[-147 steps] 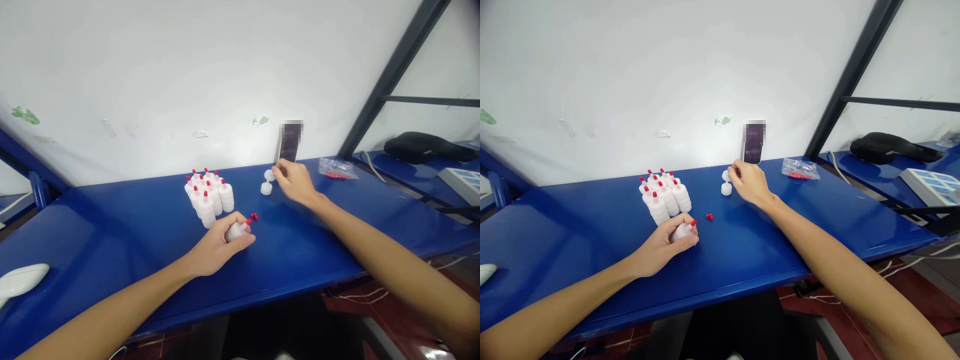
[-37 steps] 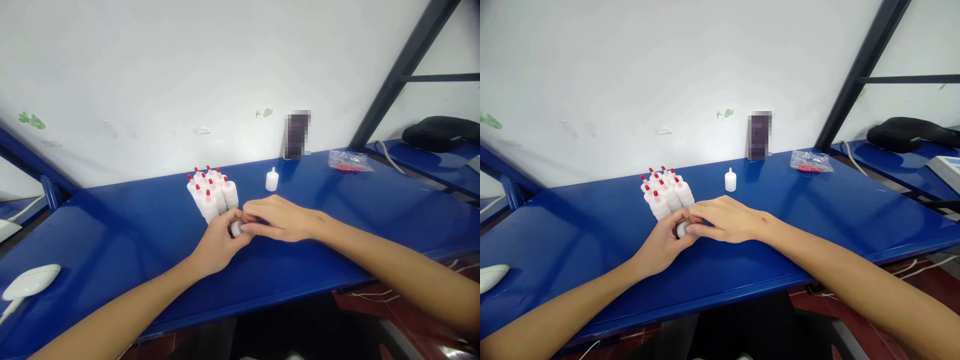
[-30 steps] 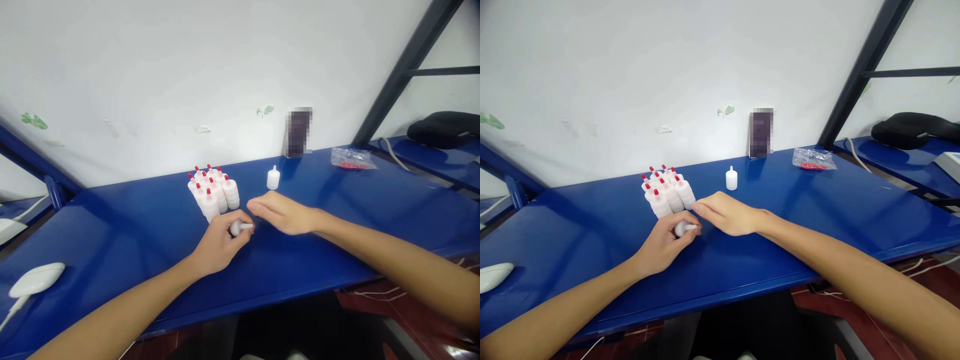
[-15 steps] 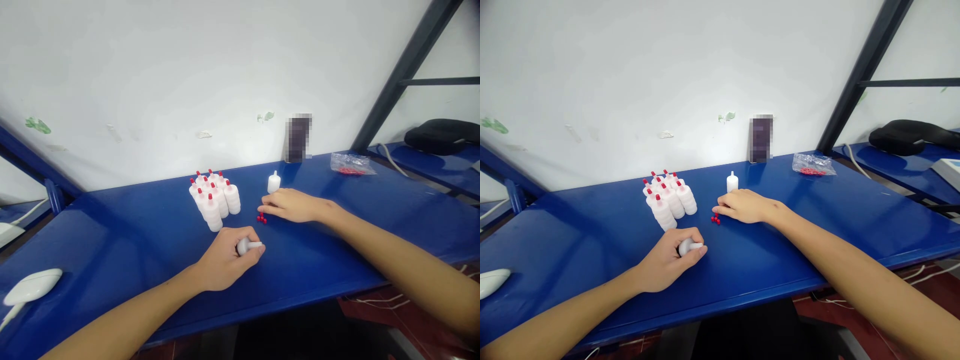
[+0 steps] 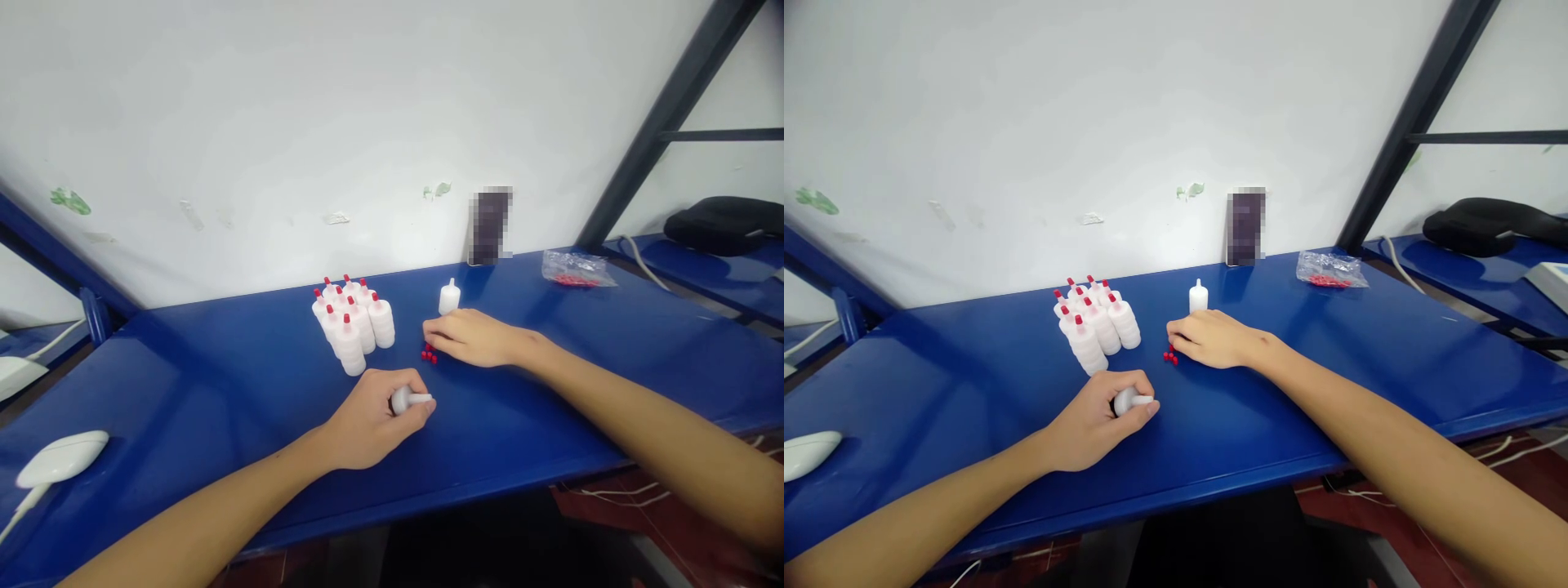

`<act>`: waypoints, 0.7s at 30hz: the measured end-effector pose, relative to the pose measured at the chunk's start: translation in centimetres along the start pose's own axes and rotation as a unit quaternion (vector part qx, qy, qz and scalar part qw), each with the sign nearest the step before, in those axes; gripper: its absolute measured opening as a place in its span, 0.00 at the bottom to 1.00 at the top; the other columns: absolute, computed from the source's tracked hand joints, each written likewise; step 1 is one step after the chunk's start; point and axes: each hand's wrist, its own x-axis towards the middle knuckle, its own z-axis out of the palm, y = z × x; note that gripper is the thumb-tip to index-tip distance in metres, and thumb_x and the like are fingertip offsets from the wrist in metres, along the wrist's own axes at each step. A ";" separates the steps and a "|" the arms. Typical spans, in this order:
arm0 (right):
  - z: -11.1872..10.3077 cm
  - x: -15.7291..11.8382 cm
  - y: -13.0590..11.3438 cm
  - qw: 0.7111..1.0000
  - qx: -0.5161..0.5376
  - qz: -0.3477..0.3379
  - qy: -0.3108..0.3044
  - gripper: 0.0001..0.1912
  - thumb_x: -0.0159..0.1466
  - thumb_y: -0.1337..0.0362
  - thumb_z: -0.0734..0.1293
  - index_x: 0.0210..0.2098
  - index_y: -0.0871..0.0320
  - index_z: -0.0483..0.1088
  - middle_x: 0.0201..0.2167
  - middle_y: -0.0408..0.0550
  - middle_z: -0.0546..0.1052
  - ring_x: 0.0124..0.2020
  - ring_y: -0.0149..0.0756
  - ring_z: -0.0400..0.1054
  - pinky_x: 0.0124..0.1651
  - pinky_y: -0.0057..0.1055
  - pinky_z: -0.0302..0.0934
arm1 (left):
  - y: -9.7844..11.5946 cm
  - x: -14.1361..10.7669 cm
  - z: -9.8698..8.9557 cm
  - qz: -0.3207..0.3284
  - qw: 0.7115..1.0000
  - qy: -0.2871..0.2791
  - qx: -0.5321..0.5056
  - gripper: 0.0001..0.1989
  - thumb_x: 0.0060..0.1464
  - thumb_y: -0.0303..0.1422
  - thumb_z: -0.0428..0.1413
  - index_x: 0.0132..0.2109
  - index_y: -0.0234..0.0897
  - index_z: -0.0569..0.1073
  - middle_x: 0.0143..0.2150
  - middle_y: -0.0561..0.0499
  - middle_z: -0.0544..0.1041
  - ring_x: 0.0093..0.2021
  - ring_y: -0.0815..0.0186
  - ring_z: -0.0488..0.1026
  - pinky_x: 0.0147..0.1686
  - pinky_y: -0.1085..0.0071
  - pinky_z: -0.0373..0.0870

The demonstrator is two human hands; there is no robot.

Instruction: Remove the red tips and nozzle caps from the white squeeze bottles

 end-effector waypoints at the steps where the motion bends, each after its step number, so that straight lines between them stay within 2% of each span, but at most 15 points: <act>1: 0.0 0.0 -0.1 1.000 0.002 -0.001 -0.001 0.14 0.71 0.60 0.55 0.33 0.56 0.66 0.28 0.45 0.73 0.29 0.33 0.63 0.33 0.29 0.49 | 0.0 0.0 0.0 -0.001 1.000 -0.001 0.000 0.13 0.63 0.37 0.54 0.32 0.34 0.67 0.23 0.58 0.63 0.23 0.75 0.55 0.24 0.77 0.55; 6: 0.0 0.0 -0.5 1.000 0.025 -0.015 -0.005 0.13 0.69 0.64 0.57 0.29 0.57 0.66 0.29 0.45 0.74 0.29 0.32 0.63 0.32 0.29 0.49 | 0.2 0.0 0.0 -0.002 1.000 -0.001 0.001 0.13 0.63 0.37 0.54 0.32 0.35 0.67 0.23 0.58 0.63 0.23 0.75 0.55 0.24 0.77 0.54; 10: -0.1 -0.1 -0.9 0.998 0.018 -0.016 0.052 0.14 0.71 0.63 0.56 0.29 0.57 0.64 0.26 0.44 0.71 0.27 0.32 0.60 0.32 0.30 0.47 | 0.1 0.0 -0.1 -0.008 1.000 0.012 -0.020 0.13 0.64 0.38 0.53 0.33 0.35 0.65 0.23 0.59 0.61 0.23 0.75 0.54 0.23 0.77 0.54; 12: -0.1 -0.2 -1.7 0.993 0.039 -0.035 0.103 0.16 0.72 0.62 0.55 0.29 0.57 0.62 0.26 0.43 0.70 0.27 0.31 0.60 0.34 0.30 0.48 | -0.2 0.0 0.0 -0.008 0.999 0.034 -0.041 0.11 0.64 0.38 0.53 0.36 0.37 0.63 0.24 0.60 0.60 0.23 0.75 0.53 0.23 0.77 0.54; 15: 0.1 -0.5 -3.8 0.976 0.107 -0.110 0.154 0.17 0.73 0.57 0.55 0.30 0.57 0.62 0.25 0.41 0.69 0.27 0.30 0.59 0.39 0.31 0.51 | -0.6 0.1 0.2 0.013 0.994 0.083 -0.075 0.07 0.64 0.34 0.52 0.43 0.40 0.59 0.28 0.60 0.61 0.24 0.74 0.55 0.23 0.77 0.56; 18: 0.6 -0.8 -5.8 0.966 0.135 -0.158 0.157 0.17 0.73 0.57 0.56 0.30 0.57 0.61 0.23 0.38 0.65 0.25 0.29 0.55 0.39 0.31 0.52 | -1.0 0.1 0.8 0.045 0.988 0.116 -0.091 0.10 0.64 0.31 0.51 0.47 0.42 0.56 0.32 0.58 0.65 0.25 0.74 0.58 0.25 0.78 0.59; 21: 0.9 -0.9 -5.9 0.952 0.178 -0.164 0.186 0.15 0.72 0.58 0.58 0.30 0.57 0.61 0.21 0.37 0.64 0.24 0.29 0.55 0.34 0.29 0.52 | -1.2 0.0 0.7 0.090 0.982 0.163 -0.021 0.18 0.63 0.32 0.53 0.55 0.43 0.54 0.31 0.59 0.67 0.23 0.75 0.60 0.23 0.79 0.59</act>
